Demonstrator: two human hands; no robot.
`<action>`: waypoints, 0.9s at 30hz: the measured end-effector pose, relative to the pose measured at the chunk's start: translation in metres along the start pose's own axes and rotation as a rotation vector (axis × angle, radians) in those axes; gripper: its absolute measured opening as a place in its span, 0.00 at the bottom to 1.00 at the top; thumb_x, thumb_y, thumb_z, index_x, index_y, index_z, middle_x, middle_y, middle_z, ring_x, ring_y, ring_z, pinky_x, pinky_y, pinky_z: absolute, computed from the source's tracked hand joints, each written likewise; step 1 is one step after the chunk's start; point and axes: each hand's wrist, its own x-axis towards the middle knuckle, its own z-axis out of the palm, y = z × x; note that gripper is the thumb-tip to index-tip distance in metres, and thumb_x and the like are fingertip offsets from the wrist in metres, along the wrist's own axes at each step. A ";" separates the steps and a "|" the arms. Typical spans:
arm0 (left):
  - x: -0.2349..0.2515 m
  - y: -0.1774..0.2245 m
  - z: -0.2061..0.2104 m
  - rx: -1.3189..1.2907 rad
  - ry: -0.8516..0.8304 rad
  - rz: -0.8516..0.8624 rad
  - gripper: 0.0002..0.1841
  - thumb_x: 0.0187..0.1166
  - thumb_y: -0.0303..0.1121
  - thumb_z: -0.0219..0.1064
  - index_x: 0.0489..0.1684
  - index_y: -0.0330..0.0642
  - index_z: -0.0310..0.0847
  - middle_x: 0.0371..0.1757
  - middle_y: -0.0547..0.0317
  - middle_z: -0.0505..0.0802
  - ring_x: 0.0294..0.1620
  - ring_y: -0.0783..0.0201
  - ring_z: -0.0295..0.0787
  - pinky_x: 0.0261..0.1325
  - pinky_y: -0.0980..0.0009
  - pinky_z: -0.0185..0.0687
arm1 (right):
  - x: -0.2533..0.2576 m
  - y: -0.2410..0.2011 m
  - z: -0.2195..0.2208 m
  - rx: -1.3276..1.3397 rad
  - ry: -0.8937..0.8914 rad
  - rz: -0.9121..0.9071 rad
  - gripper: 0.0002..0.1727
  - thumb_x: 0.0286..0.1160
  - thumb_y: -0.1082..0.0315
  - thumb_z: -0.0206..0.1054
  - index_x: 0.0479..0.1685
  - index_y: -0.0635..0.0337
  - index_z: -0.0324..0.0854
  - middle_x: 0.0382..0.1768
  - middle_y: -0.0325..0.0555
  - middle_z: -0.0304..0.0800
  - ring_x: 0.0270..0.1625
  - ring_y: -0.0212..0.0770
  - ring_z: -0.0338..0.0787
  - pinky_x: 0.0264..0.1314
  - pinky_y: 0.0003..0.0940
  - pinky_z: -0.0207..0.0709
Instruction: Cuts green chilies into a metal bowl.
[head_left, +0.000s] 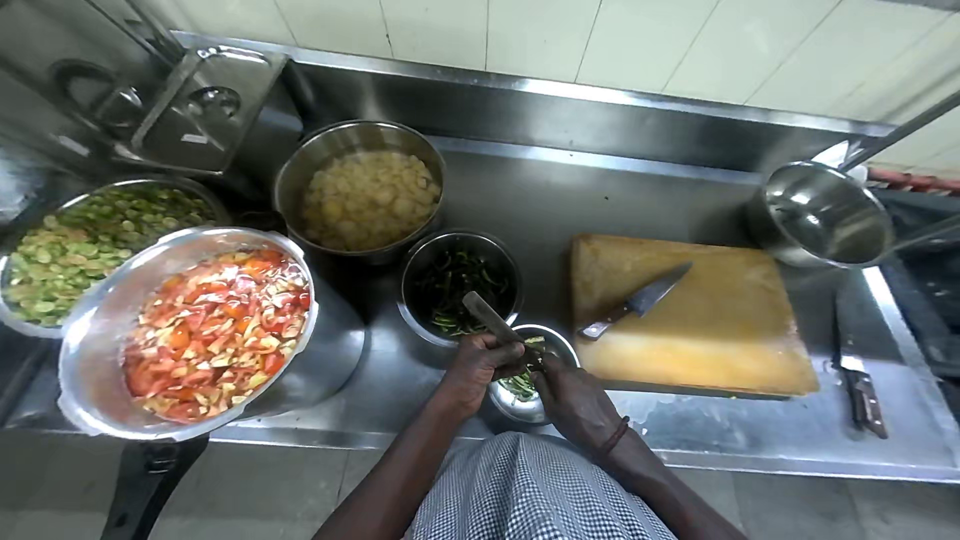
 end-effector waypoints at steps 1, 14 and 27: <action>0.000 -0.001 0.001 -0.008 0.006 -0.006 0.03 0.78 0.24 0.70 0.40 0.33 0.87 0.35 0.51 0.93 0.32 0.63 0.92 0.42 0.67 0.92 | 0.001 -0.001 0.001 -0.001 0.000 -0.001 0.17 0.91 0.54 0.54 0.55 0.56 0.80 0.31 0.50 0.88 0.40 0.53 0.92 0.45 0.53 0.83; -0.002 -0.002 -0.005 0.229 -0.003 0.079 0.05 0.82 0.26 0.68 0.44 0.37 0.90 0.34 0.56 0.93 0.23 0.72 0.80 0.26 0.80 0.74 | 0.002 0.028 -0.009 0.284 0.146 0.064 0.17 0.91 0.54 0.56 0.59 0.56 0.82 0.23 0.47 0.82 0.22 0.45 0.83 0.28 0.47 0.79; -0.002 -0.011 0.002 0.368 -0.193 0.124 0.07 0.84 0.25 0.66 0.47 0.34 0.91 0.33 0.58 0.90 0.26 0.71 0.79 0.32 0.77 0.77 | 0.015 0.032 0.008 0.800 0.046 0.026 0.15 0.86 0.53 0.63 0.50 0.56 0.83 0.18 0.42 0.76 0.14 0.36 0.74 0.18 0.33 0.73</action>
